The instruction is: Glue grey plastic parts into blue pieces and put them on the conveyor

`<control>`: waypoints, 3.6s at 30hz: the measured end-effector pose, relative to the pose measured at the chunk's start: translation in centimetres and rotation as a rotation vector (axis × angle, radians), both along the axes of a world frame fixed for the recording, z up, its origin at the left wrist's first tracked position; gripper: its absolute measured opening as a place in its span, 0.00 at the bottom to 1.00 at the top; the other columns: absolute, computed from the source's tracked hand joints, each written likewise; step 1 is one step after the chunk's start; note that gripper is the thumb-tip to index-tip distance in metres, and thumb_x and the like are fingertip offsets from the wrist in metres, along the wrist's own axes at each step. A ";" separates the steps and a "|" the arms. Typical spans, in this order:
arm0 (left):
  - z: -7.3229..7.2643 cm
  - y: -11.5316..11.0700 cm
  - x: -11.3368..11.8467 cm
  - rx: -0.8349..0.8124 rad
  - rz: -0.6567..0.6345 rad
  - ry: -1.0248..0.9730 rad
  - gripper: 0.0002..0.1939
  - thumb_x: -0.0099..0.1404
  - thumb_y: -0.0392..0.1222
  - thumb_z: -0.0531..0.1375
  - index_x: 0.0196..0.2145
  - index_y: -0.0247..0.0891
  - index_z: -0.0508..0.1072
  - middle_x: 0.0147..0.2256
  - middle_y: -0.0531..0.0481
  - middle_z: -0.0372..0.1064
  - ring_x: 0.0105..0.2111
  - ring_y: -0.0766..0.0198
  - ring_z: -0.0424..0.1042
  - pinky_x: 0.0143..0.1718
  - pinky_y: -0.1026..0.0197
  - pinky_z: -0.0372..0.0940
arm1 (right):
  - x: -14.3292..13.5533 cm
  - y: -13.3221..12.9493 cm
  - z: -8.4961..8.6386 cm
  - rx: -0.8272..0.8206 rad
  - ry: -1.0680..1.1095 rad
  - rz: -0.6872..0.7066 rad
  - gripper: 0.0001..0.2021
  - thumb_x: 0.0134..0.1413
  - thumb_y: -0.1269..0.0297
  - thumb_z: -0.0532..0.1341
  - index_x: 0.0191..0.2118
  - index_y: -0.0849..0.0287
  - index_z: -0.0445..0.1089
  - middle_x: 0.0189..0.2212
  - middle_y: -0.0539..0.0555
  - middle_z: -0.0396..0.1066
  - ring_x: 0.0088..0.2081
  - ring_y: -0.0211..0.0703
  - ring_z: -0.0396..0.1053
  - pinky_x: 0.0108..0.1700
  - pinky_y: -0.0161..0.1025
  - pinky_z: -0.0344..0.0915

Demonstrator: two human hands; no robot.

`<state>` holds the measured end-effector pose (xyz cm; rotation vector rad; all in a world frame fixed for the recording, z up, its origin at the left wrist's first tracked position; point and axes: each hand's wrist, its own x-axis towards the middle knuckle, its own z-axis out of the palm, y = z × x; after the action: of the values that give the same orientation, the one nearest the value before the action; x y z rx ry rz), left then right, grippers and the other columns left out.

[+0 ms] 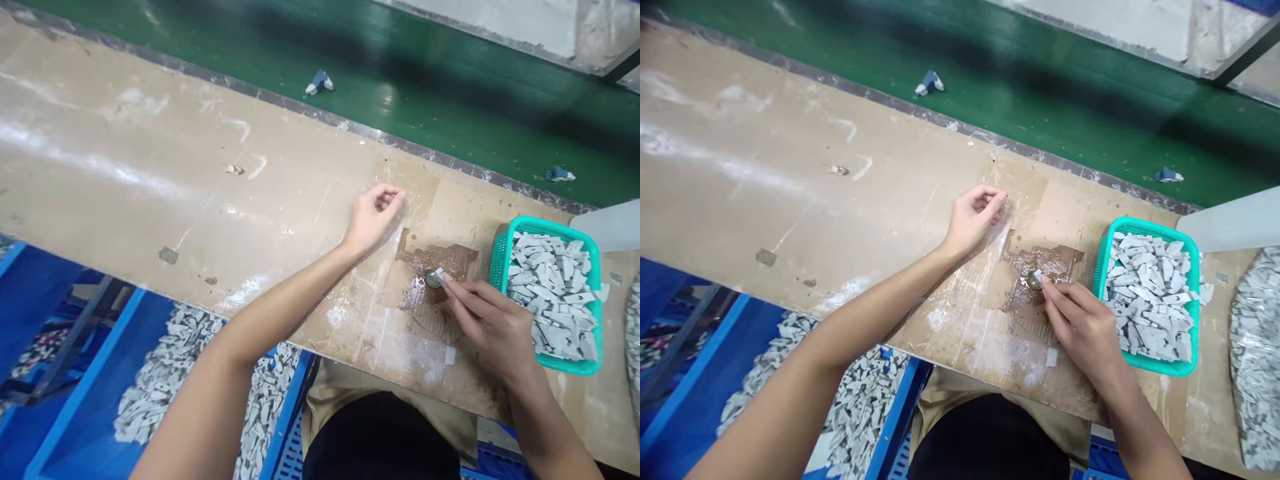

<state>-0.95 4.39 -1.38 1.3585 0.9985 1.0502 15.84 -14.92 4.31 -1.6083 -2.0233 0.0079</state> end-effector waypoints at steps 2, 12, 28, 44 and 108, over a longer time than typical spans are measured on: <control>0.4 0.0 0.1 -0.068 0.013 -0.001 0.08 0.66 0.44 0.62 0.35 0.37 0.76 0.27 0.53 0.70 0.24 0.72 0.67 0.29 0.66 0.64 | 0.0 0.2 -0.2 0.011 0.026 0.007 0.17 0.61 0.76 0.62 0.54 0.56 0.75 0.38 0.52 0.79 0.36 0.38 0.77 0.42 0.34 0.75; 3.3 2.3 4.8 0.145 -0.164 0.383 0.09 0.66 0.38 0.59 0.43 0.35 0.75 0.33 0.49 0.76 0.31 0.66 0.74 0.37 0.65 0.68 | -0.2 0.3 -1.1 -0.030 0.238 0.013 0.16 0.67 0.74 0.53 0.53 0.59 0.74 0.30 0.51 0.74 0.29 0.36 0.73 0.34 0.33 0.73; 2.7 7.5 26.5 0.247 -0.322 0.502 0.09 0.56 0.34 0.69 0.36 0.34 0.78 0.50 0.35 0.71 0.60 0.43 0.61 0.63 0.44 0.55 | -0.9 0.9 -1.1 -0.243 0.138 -0.100 0.13 0.63 0.74 0.57 0.47 0.60 0.77 0.29 0.51 0.71 0.33 0.41 0.73 0.35 0.36 0.68; 4.6 0.5 2.7 -0.531 -0.240 -0.381 0.10 0.54 0.38 0.72 0.33 0.37 0.77 0.33 0.49 0.76 0.33 0.67 0.76 0.45 0.62 0.74 | -0.3 0.6 -2.7 -0.139 0.276 -0.036 0.17 0.63 0.74 0.53 0.50 0.59 0.77 0.31 0.53 0.74 0.31 0.39 0.75 0.35 0.35 0.73; 3.8 0.9 1.6 -0.300 -0.316 -0.023 0.16 0.56 0.42 0.65 0.43 0.39 0.75 0.33 0.48 0.75 0.30 0.61 0.78 0.39 0.55 0.75 | 5.8 0.0 2.2 0.348 0.267 -0.662 0.19 0.63 0.69 0.61 0.59 0.53 0.72 0.39 0.56 0.77 0.40 0.47 0.75 0.43 0.44 0.70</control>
<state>0.68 5.30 2.45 1.2041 0.8516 0.6492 21.61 -14.94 6.49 -1.8449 -1.1497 -0.3354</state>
